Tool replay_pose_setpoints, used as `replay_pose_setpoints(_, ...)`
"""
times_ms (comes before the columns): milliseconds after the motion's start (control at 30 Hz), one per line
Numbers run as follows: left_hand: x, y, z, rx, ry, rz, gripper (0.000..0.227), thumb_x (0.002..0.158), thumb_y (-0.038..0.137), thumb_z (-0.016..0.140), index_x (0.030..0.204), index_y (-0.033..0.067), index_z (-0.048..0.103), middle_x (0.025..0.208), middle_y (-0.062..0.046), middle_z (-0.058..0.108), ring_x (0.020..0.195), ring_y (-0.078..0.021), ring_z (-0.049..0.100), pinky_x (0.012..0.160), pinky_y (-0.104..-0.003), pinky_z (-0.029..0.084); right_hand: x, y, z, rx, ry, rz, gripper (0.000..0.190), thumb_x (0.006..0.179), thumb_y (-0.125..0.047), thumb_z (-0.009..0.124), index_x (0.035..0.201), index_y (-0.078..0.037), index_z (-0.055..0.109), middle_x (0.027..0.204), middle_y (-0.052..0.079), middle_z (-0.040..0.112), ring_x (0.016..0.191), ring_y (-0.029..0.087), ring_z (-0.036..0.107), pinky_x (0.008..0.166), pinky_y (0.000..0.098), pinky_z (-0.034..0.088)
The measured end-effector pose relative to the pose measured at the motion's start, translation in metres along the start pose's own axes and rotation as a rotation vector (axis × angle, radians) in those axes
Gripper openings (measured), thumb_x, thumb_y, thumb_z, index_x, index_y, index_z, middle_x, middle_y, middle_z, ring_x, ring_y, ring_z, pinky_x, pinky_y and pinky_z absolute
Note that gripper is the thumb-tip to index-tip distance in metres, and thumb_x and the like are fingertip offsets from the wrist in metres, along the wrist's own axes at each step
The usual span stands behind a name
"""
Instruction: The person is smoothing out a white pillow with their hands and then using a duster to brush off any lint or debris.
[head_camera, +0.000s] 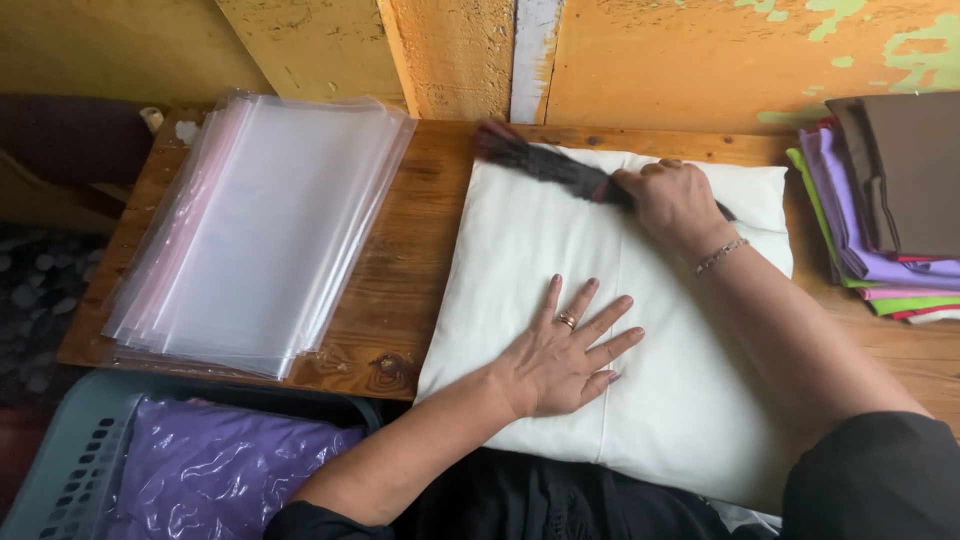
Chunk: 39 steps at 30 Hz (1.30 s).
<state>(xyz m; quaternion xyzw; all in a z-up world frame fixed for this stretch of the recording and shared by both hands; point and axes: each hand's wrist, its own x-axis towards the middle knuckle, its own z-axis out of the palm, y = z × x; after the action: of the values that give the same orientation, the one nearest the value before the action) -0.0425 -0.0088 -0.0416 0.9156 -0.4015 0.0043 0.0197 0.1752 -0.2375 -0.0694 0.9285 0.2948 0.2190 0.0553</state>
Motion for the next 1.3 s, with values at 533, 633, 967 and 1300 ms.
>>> replay_pose_setpoints(533,0.0,-0.002,-0.017,-0.164,-0.127,-0.046,0.066,0.101,0.053,0.018,0.163,0.0293,0.018,0.173,-0.007,0.013,0.154,-0.049,0.014,0.121,-0.071,0.004,-0.102,-0.013,-0.046,0.258,-0.226,0.121,0.03,0.087,-0.025,0.059,0.114,-0.02,0.071,0.089,0.01,0.069,0.086,0.037,0.071,0.073,0.0505,0.06)
replay_pose_setpoints(633,-0.001,0.001,-0.015,-0.178,-0.133,-0.083,0.068,0.102,0.057,0.017,0.163,0.0279,0.018,0.173,-0.006,0.009,0.154,-0.0506,0.006,0.121,-0.073,-0.002,-0.106,0.04,-0.025,-0.183,-0.451,0.366,0.025,0.094,-0.024,0.048,0.108,-0.026,0.069,0.083,0.0,0.073,0.082,0.028,0.077,0.062,0.0428,0.06)
replay_pose_setpoints(967,0.003,0.0,-0.022,-0.242,-0.117,-0.3,0.089,0.09,0.076,0.024,0.153,0.016,0.041,0.156,-0.021,0.039,0.147,-0.0573,0.02,0.112,-0.084,-0.004,-0.141,-0.129,-0.141,0.259,-0.523,0.275,0.052,0.082,-0.032,0.061,0.132,-0.018,0.05,0.08,0.013,0.074,0.079,0.043,0.074,0.065,0.0608,0.059)
replay_pose_setpoints(1300,0.001,0.001,-0.05,-0.27,-0.175,-0.314,0.088,0.095,0.071,0.028,0.164,0.017,0.019,0.171,-0.021,0.006,0.152,-0.0567,0.0,0.109,-0.083,-0.007,-0.179,0.013,-0.079,-0.029,-0.422,0.771,0.037,0.105,-0.047,0.047,0.112,-0.018,0.069,0.077,0.019,0.074,0.082,0.045,0.076,0.071,0.0519,0.058)
